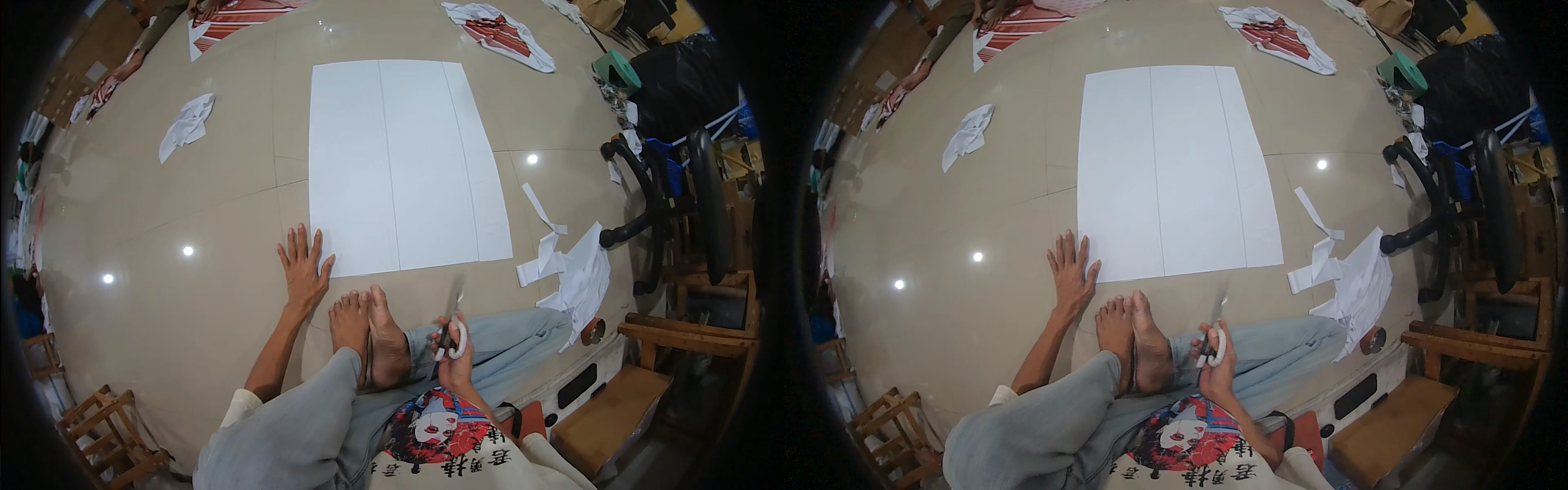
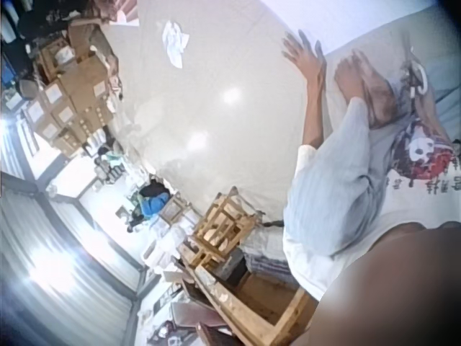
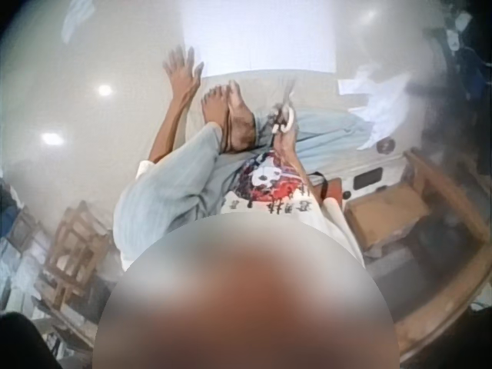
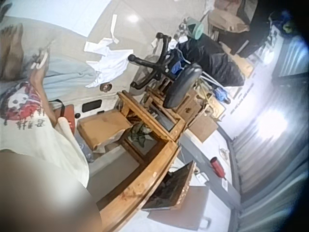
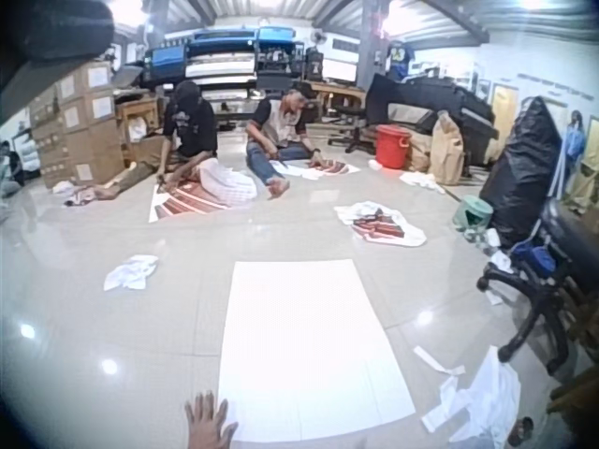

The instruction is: The person sits on the floor and uses scissors to cut a large white fabric sheet into smaller rectangular pieces. They align the fabric, cut along straight lines, and set the cut pieces aside.

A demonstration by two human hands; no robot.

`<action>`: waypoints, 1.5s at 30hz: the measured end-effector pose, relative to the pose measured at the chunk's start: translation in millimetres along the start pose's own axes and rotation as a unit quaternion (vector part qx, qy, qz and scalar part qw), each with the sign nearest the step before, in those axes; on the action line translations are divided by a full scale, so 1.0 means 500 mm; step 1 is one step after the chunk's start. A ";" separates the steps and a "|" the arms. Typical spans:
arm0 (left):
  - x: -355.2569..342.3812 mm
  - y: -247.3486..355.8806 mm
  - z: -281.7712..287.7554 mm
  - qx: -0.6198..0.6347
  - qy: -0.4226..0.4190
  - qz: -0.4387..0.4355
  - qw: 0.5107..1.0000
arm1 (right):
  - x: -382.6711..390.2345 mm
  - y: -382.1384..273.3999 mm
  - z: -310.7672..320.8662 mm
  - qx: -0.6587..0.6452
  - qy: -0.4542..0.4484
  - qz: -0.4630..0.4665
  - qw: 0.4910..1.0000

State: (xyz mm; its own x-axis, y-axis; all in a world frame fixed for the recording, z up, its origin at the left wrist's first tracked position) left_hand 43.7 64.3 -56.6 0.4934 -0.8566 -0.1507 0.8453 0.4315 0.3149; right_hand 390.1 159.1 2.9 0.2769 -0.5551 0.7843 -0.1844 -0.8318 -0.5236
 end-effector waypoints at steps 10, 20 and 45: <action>-0.033 -0.014 0.000 -0.002 -0.015 0.039 0.999 | -0.271 -0.335 -0.177 0.439 0.062 0.461 0.768; -0.063 -0.023 0.007 0.008 -0.032 0.063 0.997 | -0.581 -0.459 -0.640 0.627 -0.086 0.570 0.524; -0.072 -0.052 0.018 0.070 -0.066 0.094 0.991 | -0.547 -0.278 -0.778 0.377 -0.211 0.386 0.815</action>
State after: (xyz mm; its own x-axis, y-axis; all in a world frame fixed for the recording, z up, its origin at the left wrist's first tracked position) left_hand 1.9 81.5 -51.1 0.6010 -0.7980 0.0445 0.6995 0.5521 0.4537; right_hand -26.7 426.3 -9.7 0.6814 -0.7315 0.0244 0.1313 0.0894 -0.9873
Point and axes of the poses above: each hand's wrist, its own x-axis away from the middle knuckle, its own z-axis out of the back of the hand, y = z × x, the point moved 5 cm from there along -x, towards the middle knuckle, and after that the axes turned 8 degrees about -z, right-handed, at the moved point
